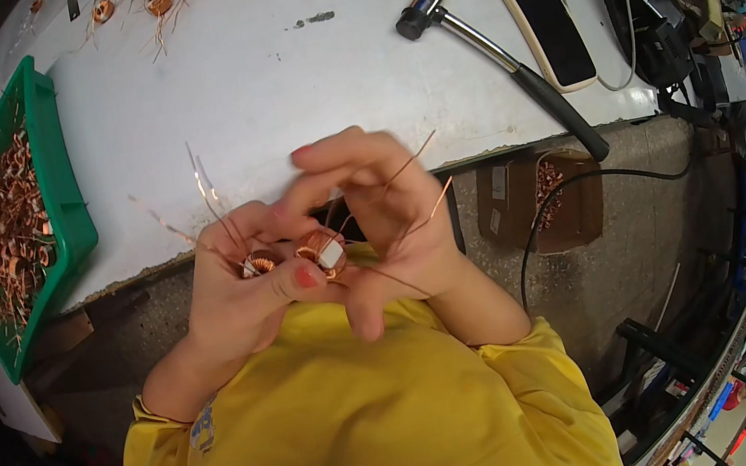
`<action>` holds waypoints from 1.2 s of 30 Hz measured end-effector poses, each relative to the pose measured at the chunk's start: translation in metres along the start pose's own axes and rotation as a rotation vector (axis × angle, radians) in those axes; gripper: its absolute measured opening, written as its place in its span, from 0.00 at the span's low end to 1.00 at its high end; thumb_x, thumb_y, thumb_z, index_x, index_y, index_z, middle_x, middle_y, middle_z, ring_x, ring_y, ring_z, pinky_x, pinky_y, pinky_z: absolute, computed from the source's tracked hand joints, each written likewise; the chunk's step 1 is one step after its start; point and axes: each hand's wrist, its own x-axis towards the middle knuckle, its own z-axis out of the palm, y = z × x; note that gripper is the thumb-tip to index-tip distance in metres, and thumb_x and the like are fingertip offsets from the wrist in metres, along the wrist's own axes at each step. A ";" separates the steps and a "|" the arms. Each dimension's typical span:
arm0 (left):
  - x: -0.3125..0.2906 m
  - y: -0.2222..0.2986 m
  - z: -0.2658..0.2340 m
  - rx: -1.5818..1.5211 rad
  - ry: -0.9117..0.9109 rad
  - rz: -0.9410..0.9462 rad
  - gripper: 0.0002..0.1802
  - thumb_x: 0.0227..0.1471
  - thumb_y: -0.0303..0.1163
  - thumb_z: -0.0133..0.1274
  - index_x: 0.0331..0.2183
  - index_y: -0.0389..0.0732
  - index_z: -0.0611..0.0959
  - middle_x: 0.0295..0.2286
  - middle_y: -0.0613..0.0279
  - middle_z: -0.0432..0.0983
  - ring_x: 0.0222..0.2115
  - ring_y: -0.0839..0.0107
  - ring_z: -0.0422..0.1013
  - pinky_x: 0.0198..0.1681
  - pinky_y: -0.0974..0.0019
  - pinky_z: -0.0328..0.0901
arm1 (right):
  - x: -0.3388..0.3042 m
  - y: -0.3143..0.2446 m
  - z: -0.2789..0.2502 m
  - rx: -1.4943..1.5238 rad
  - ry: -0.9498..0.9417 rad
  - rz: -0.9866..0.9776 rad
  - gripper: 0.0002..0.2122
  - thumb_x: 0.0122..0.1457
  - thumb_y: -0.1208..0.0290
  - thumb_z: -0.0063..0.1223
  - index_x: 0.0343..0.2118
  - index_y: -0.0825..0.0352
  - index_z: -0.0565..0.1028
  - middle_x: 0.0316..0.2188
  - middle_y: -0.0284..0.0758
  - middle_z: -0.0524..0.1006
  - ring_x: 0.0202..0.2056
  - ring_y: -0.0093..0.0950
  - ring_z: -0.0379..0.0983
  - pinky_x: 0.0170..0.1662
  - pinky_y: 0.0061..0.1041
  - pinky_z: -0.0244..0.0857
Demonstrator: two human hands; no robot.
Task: Assembling small copper wire coils into a metal armature core at a workbench.
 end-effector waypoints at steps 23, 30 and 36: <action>-0.005 -0.006 0.022 0.172 -0.190 -0.085 0.14 0.33 0.12 0.57 0.24 0.37 0.72 0.23 0.59 0.71 0.20 0.74 0.67 0.23 0.77 0.63 | 0.008 -0.081 -0.019 -0.440 -0.303 0.293 0.06 0.56 0.74 0.42 0.31 0.67 0.73 0.17 0.29 0.71 0.10 0.19 0.56 0.15 0.14 0.53; -0.027 0.000 -0.022 -0.146 -0.170 0.039 0.16 0.33 0.13 0.58 0.27 0.36 0.71 0.23 0.57 0.67 0.22 0.68 0.70 0.22 0.73 0.67 | 0.034 -0.146 -0.099 -0.445 0.727 -0.091 0.08 0.61 0.72 0.36 0.26 0.65 0.66 0.09 0.20 0.51 0.11 0.12 0.43 0.14 0.13 0.40; -0.016 0.025 -0.012 -0.341 -0.208 0.028 0.14 0.36 0.16 0.58 0.27 0.35 0.72 0.21 0.58 0.66 0.21 0.67 0.70 0.20 0.70 0.68 | 0.015 -0.127 -0.076 -0.605 0.367 -0.019 0.12 0.62 0.66 0.34 0.27 0.66 0.67 0.10 0.19 0.54 0.12 0.12 0.43 0.16 0.12 0.40</action>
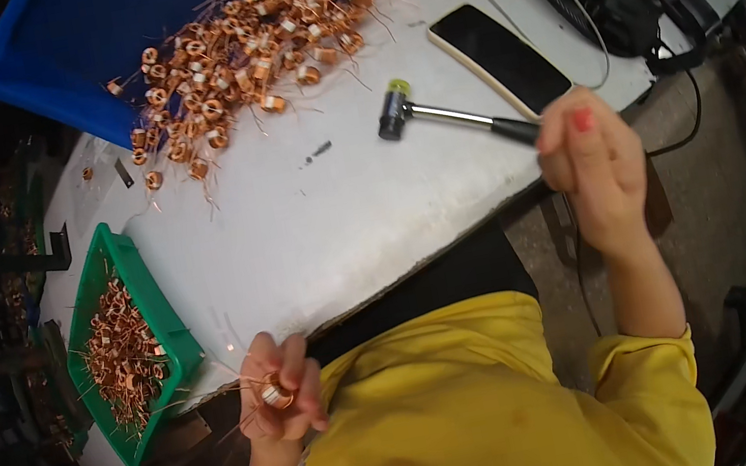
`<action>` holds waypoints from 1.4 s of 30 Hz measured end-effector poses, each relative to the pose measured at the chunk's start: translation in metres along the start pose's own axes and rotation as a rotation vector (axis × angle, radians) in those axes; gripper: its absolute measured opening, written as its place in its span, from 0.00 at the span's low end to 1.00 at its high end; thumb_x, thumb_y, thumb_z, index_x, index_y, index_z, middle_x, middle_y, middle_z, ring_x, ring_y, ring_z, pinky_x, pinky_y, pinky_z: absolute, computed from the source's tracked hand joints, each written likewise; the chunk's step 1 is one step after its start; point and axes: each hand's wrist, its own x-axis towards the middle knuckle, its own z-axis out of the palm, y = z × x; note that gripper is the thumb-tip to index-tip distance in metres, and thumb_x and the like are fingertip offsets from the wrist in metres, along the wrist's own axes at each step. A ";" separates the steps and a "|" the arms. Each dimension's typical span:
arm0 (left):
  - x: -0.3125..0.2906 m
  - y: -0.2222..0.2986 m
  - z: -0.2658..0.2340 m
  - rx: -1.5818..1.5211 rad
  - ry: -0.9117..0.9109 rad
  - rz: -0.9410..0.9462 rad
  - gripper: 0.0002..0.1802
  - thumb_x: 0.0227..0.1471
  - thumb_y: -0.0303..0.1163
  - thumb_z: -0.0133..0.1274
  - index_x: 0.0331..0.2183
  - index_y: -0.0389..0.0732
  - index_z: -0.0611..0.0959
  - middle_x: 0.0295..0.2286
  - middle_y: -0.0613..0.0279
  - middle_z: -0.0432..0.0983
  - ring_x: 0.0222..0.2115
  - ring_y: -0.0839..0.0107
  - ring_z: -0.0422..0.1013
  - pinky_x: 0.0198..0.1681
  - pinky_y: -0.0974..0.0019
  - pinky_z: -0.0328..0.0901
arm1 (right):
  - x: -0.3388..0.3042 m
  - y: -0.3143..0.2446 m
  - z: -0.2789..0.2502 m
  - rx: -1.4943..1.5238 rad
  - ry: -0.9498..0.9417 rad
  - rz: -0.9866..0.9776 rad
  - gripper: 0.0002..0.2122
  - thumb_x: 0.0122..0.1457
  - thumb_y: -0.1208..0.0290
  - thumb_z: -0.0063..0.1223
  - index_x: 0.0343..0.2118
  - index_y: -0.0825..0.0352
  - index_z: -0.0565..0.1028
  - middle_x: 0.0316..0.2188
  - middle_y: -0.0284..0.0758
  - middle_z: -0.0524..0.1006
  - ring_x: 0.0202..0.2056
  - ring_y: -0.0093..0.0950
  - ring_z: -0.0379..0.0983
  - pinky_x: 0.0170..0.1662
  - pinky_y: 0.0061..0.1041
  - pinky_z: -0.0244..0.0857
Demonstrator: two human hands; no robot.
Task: Assembling small copper wire coils into a metal armature core at a workbench.
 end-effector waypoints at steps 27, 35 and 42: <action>0.048 0.004 -0.018 0.327 0.101 0.114 0.06 0.47 0.22 0.51 0.21 0.35 0.73 0.10 0.61 0.64 0.11 0.70 0.64 0.09 0.75 0.58 | 0.097 0.039 0.118 -1.666 -0.272 -0.420 0.10 0.42 0.78 0.49 0.31 0.68 0.68 0.23 0.36 0.74 0.29 0.30 0.68 0.31 0.26 0.61; 0.058 0.001 -0.006 0.282 0.235 0.214 0.07 0.48 0.25 0.51 0.21 0.34 0.73 0.14 0.56 0.67 0.12 0.73 0.63 0.07 0.79 0.54 | 0.022 -0.032 0.110 -0.456 -0.528 -0.042 0.08 0.47 0.78 0.54 0.32 0.66 0.72 0.25 0.30 0.73 0.24 0.20 0.66 0.29 0.16 0.61; 0.045 -0.010 -0.011 0.112 0.169 0.036 0.12 0.41 0.19 0.53 0.33 0.36 0.74 0.33 0.50 0.72 0.16 0.72 0.66 0.07 0.83 0.52 | -0.009 -0.014 0.116 -0.201 -0.483 0.165 0.10 0.45 0.84 0.55 0.33 0.70 0.73 0.29 0.33 0.73 0.24 0.18 0.66 0.29 0.13 0.62</action>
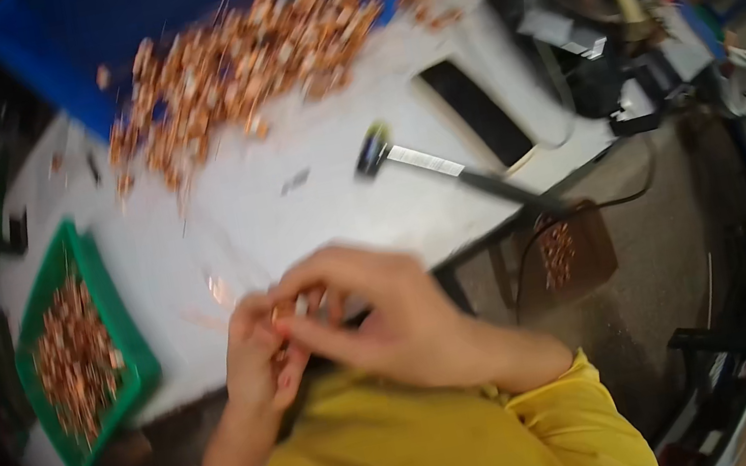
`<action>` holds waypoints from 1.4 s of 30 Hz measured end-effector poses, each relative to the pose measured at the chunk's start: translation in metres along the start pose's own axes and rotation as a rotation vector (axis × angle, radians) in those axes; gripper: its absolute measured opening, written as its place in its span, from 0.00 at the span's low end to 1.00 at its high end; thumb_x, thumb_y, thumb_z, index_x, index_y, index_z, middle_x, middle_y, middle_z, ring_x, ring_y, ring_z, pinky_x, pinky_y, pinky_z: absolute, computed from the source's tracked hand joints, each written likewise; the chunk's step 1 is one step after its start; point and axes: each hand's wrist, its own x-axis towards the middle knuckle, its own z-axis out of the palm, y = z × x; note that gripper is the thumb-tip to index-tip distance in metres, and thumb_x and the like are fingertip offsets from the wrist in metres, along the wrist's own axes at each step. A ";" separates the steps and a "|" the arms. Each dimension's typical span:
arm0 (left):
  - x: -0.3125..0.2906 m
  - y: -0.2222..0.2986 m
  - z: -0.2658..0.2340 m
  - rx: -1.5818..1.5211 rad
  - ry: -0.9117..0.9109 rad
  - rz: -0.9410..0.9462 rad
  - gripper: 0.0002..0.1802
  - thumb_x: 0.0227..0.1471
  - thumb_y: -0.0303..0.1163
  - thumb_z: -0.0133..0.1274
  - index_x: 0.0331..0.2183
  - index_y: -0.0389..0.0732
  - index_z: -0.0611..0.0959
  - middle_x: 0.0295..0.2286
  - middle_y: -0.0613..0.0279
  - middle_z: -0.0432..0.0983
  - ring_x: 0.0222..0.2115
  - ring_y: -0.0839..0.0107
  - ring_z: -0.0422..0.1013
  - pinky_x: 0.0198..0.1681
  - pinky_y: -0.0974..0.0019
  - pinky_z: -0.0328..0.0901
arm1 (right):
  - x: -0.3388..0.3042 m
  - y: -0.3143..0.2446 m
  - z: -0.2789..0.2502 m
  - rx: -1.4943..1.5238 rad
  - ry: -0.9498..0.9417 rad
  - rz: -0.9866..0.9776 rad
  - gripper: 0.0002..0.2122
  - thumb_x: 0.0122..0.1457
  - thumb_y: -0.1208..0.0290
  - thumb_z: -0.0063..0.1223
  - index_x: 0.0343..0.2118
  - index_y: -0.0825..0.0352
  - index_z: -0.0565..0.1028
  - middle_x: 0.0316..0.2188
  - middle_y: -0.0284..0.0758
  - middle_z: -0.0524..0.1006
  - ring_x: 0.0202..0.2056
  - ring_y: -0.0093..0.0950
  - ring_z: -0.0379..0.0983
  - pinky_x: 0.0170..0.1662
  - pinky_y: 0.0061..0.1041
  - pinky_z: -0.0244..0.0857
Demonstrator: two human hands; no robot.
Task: Assembling small copper wire coils into a metal armature core at a workbench.
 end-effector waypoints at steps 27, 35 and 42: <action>-0.009 -0.004 -0.009 -0.105 -0.149 -0.207 0.22 0.43 0.24 0.55 0.42 0.34 0.69 0.35 0.50 0.71 0.19 0.73 0.68 0.15 0.78 0.63 | -0.014 0.061 0.008 0.198 -0.140 -0.123 0.37 0.32 0.76 0.66 0.50 0.73 0.61 0.39 0.44 0.72 0.34 0.28 0.68 0.36 0.19 0.61; -0.012 -0.008 -0.011 -0.030 -0.112 -0.213 0.22 0.41 0.21 0.57 0.42 0.30 0.72 0.34 0.48 0.74 0.21 0.69 0.72 0.21 0.72 0.71 | -0.016 0.072 0.018 0.462 -0.125 -0.189 0.45 0.27 0.74 0.69 0.54 0.73 0.56 0.35 0.46 0.74 0.34 0.29 0.69 0.37 0.21 0.61; -0.017 -0.015 -0.008 0.057 -0.058 -0.189 0.21 0.42 0.24 0.57 0.41 0.31 0.72 0.31 0.51 0.73 0.25 0.67 0.73 0.24 0.72 0.69 | -0.023 0.078 0.016 0.577 -0.030 -0.239 0.45 0.29 0.73 0.69 0.54 0.73 0.55 0.36 0.45 0.74 0.32 0.27 0.68 0.35 0.18 0.61</action>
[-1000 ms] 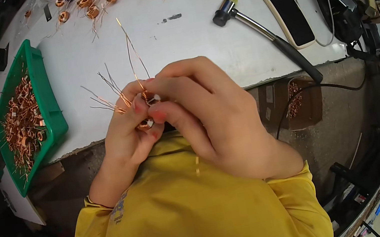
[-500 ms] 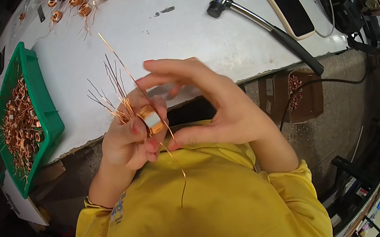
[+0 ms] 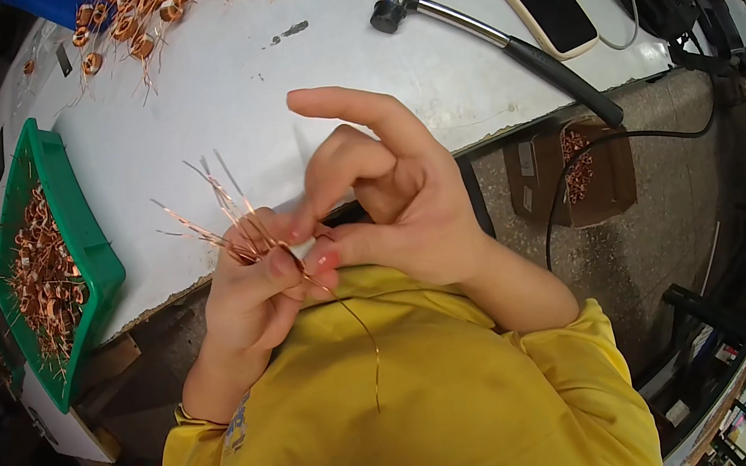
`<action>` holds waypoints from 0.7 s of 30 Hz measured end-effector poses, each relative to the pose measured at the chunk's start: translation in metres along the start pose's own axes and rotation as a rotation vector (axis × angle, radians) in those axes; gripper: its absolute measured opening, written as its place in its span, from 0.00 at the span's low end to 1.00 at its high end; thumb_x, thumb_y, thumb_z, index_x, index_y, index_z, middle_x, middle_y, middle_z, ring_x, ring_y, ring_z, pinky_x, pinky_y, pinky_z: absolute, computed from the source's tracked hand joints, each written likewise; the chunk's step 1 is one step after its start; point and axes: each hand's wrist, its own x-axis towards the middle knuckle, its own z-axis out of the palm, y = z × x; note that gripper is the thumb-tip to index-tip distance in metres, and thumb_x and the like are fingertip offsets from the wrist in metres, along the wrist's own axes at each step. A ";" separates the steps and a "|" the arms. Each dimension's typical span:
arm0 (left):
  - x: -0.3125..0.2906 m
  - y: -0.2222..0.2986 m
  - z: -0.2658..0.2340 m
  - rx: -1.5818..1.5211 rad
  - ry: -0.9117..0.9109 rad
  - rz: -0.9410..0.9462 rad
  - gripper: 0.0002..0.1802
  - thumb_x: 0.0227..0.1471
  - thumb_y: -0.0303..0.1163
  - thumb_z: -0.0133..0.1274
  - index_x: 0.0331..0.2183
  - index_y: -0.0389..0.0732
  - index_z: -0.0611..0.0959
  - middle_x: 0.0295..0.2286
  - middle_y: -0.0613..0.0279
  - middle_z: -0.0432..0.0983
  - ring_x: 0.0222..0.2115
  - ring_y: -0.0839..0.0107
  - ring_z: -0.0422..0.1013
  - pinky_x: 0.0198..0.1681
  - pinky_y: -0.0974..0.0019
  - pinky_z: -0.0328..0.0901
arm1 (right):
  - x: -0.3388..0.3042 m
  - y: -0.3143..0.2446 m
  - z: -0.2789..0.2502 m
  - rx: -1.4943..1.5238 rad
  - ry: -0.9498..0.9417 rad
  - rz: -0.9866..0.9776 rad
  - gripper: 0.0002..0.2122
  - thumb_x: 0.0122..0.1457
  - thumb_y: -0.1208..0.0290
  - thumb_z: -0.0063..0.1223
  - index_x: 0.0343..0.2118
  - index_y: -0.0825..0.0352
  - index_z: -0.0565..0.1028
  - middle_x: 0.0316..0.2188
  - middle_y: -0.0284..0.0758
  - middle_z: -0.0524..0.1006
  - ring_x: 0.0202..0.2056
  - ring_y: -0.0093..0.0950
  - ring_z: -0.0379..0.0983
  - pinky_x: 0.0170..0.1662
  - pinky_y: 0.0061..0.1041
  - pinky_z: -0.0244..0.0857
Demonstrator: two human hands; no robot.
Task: Assembling small copper wire coils into a metal armature core at a workbench.
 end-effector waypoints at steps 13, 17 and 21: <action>0.003 -0.007 0.009 -0.273 0.042 0.053 0.14 0.42 0.19 0.56 0.36 0.32 0.76 0.31 0.52 0.74 0.29 0.61 0.74 0.33 0.68 0.70 | 0.000 -0.006 -0.002 -0.082 0.048 0.087 0.43 0.27 0.79 0.68 0.53 0.71 0.57 0.35 0.39 0.76 0.35 0.24 0.68 0.39 0.19 0.59; -0.001 -0.006 0.008 -0.281 -0.014 -0.073 0.15 0.41 0.17 0.56 0.35 0.32 0.75 0.30 0.52 0.74 0.30 0.61 0.74 0.32 0.69 0.70 | -0.004 -0.011 -0.001 -0.257 -0.131 0.173 0.52 0.22 0.67 0.73 0.54 0.74 0.53 0.33 0.40 0.76 0.36 0.24 0.65 0.42 0.21 0.57; -0.004 -0.003 0.010 -0.143 -0.015 -0.030 0.15 0.39 0.16 0.56 0.35 0.31 0.76 0.29 0.52 0.75 0.30 0.62 0.73 0.32 0.70 0.69 | 0.001 -0.009 -0.003 -0.204 -0.189 0.045 0.53 0.22 0.68 0.74 0.55 0.73 0.52 0.31 0.39 0.77 0.34 0.23 0.65 0.40 0.20 0.57</action>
